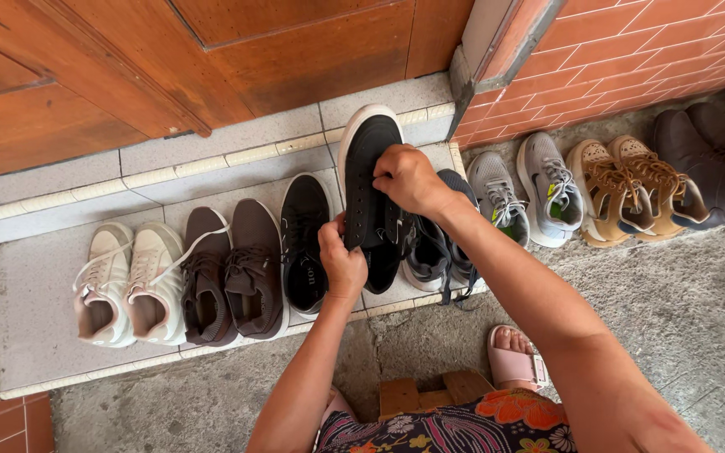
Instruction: The person unlaces two pairs of shoes on a tiled entryway step, then relaces each shoe with its original laces. The person handles the shoes one at a time, removing laces completely before threading them back through the eyelets and tying them.
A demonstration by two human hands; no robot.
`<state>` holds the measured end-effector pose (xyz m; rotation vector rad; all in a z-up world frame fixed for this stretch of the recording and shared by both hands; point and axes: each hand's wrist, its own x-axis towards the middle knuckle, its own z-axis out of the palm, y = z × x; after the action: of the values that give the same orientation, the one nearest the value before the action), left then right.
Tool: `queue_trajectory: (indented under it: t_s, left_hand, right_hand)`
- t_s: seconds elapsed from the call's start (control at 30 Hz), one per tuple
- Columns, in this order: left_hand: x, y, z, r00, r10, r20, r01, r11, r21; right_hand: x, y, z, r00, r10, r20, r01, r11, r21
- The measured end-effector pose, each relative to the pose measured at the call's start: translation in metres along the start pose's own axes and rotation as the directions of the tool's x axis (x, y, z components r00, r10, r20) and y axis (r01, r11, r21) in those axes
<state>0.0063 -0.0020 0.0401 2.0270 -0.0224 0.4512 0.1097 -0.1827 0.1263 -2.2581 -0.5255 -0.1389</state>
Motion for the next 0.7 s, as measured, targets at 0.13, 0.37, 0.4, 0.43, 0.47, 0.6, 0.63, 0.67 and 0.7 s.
queue_trajectory:
  t_s: [0.13,0.37,0.4,0.43,0.47,0.6,0.63,0.67,0.7]
  left_hand:
    - [-0.004,-0.001,0.001,0.999,-0.034,0.019,0.035,0.999,-0.013]
    - [-0.001,0.005,0.001,0.99,-0.13,0.057,0.131,0.991,-0.007]
    - [-0.003,0.006,0.001,0.987,-0.15,0.065,0.15,0.989,-0.003]
    - [-0.002,0.006,0.001,0.984,-0.164,0.07,0.165,0.986,0.0]
    - [0.0,0.006,0.002,0.981,-0.179,0.075,0.179,0.984,0.002]
    - [-0.001,0.005,0.004,0.977,-0.196,0.088,0.199,0.98,-0.024]
    - [-0.001,0.004,0.005,0.976,-0.201,0.08,0.202,0.979,-0.007]
    - [-0.001,0.004,0.005,0.976,-0.205,0.072,0.205,0.979,0.01]
    - [0.001,0.005,0.006,0.981,-0.184,0.064,0.184,0.983,0.002]
  right_hand:
    - [0.002,0.008,-0.012,0.928,0.339,0.152,-0.367,0.899,0.238]
    - [0.011,-0.001,-0.033,0.866,0.458,0.199,-0.368,0.316,0.874]
    - [0.012,-0.004,-0.039,0.853,0.465,0.236,-0.348,0.169,0.922]
    - [0.015,-0.007,-0.048,0.843,0.465,0.271,-0.317,0.022,0.948]
    - [0.019,-0.01,-0.054,0.834,0.459,0.306,-0.28,-0.127,0.952]
    - [0.029,-0.019,-0.077,0.885,0.429,0.179,-0.146,-0.108,0.983]
    - [0.03,-0.022,-0.077,0.888,0.439,0.133,-0.138,-0.021,0.99]
    - [0.032,-0.025,-0.076,0.891,0.445,0.086,-0.129,0.067,0.989]
    - [0.036,-0.027,-0.077,0.902,0.43,0.043,-0.088,0.086,0.992]
